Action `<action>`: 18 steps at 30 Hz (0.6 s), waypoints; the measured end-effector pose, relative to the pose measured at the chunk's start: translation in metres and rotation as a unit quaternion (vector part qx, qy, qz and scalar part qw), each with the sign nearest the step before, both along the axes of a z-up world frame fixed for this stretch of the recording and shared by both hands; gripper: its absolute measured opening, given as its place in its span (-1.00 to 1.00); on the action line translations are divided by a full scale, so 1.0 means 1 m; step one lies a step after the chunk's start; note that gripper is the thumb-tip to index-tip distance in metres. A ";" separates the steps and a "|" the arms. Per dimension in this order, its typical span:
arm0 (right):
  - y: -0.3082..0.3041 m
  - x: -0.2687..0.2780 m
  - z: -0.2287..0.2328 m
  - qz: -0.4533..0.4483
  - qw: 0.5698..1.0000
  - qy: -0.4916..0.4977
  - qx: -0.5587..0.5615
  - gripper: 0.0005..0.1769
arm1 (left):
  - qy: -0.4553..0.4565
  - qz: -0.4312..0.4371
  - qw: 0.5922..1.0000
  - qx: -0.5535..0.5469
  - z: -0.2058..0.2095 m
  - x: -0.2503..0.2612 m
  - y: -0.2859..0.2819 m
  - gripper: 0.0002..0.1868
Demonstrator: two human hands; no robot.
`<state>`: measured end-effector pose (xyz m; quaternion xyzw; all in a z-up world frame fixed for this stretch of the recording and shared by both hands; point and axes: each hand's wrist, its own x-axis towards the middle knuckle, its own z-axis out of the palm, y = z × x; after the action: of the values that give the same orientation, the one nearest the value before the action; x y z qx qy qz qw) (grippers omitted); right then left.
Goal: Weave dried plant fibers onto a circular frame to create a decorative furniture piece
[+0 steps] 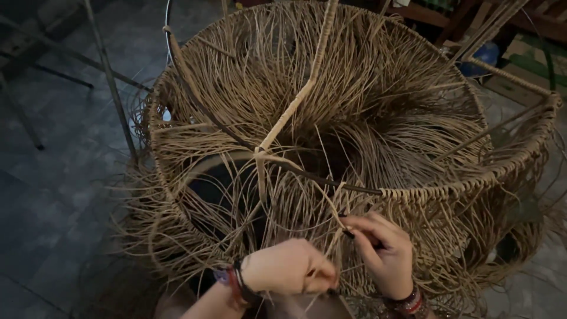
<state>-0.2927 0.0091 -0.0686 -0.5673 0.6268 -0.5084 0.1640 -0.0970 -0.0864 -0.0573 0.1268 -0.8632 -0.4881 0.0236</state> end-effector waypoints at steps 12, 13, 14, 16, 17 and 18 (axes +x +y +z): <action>0.007 -0.007 -0.008 0.017 0.982 -0.186 0.037 -0.74 | 0.246 0.247 0.916 0.197 0.003 -0.021 0.010 -0.84; 0.008 -0.007 -0.006 0.035 0.980 -0.193 0.030 -0.72 | 0.238 0.179 0.938 0.178 -0.007 -0.020 0.008 -0.93; 0.007 -0.008 -0.002 0.054 0.978 -0.199 0.022 -0.70 | 0.230 0.110 0.954 0.157 -0.016 -0.019 0.005 -0.85; 0.007 -0.011 0.002 0.070 0.977 -0.200 0.033 -0.69 | 0.161 0.024 0.980 0.118 -0.006 -0.013 0.003 -0.85; 0.007 -0.012 0.004 0.087 0.974 -0.202 0.045 -0.68 | 0.090 -0.061 0.991 0.077 -0.001 -0.010 0.002 -0.81; 0.006 -0.014 0.001 0.088 0.974 -0.204 0.045 -0.68 | 0.089 -0.060 0.991 0.077 -0.005 -0.012 0.000 -0.81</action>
<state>-0.3063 0.0153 -0.0678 -0.4967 0.5501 -0.5682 0.3576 -0.1093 -0.0861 -0.0618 0.0320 -0.8236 -0.5631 0.0606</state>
